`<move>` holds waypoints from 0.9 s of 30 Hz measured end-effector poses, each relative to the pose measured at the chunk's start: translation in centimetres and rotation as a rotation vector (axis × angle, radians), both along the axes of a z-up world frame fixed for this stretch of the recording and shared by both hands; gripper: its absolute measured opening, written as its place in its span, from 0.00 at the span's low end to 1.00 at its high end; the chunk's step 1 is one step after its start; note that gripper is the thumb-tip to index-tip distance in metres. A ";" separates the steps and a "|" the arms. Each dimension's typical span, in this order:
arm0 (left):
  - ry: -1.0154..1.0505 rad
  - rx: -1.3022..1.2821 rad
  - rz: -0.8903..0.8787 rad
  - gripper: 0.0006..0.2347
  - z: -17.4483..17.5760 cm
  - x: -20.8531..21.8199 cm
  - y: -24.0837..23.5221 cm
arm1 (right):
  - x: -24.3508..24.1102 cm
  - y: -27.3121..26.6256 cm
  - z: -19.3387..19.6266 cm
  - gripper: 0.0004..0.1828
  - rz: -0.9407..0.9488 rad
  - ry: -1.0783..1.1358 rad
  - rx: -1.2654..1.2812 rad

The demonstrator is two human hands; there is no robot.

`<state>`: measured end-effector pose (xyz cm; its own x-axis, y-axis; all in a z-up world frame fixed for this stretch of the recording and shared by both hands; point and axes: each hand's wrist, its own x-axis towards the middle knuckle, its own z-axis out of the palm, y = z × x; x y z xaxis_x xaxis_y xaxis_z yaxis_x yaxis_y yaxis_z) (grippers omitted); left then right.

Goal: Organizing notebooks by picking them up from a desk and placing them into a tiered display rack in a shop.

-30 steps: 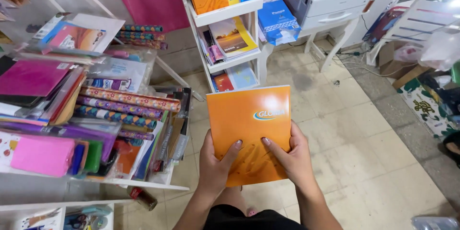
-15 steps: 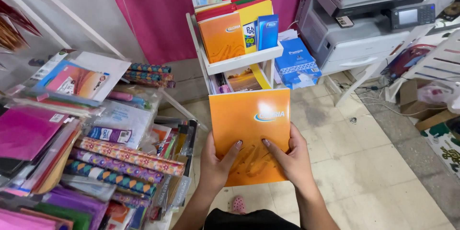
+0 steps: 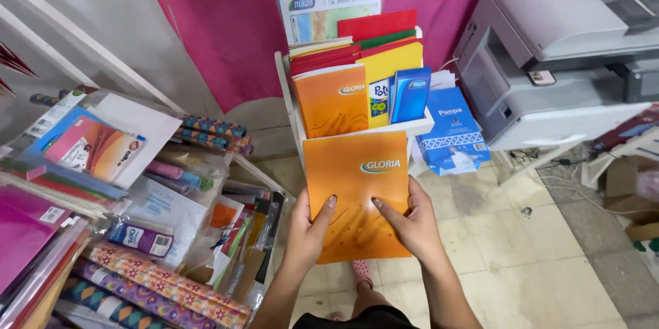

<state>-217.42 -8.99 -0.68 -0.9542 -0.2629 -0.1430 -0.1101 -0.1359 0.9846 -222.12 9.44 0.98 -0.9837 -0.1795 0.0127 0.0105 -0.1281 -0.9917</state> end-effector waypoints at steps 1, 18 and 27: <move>-0.004 0.002 0.014 0.20 -0.7 -1.9 -0.3 | -2.1 -0.3 0.1 0.25 0.014 -0.004 0.002; 0.275 -0.333 0.264 0.14 -6.0 -22.7 -6.4 | -27.5 -4.2 -9.8 0.15 -0.055 0.438 0.115; 0.256 -0.440 0.243 0.08 -6.0 -22.4 -7.0 | -27.5 -5.1 -10.0 0.16 -0.114 0.600 0.453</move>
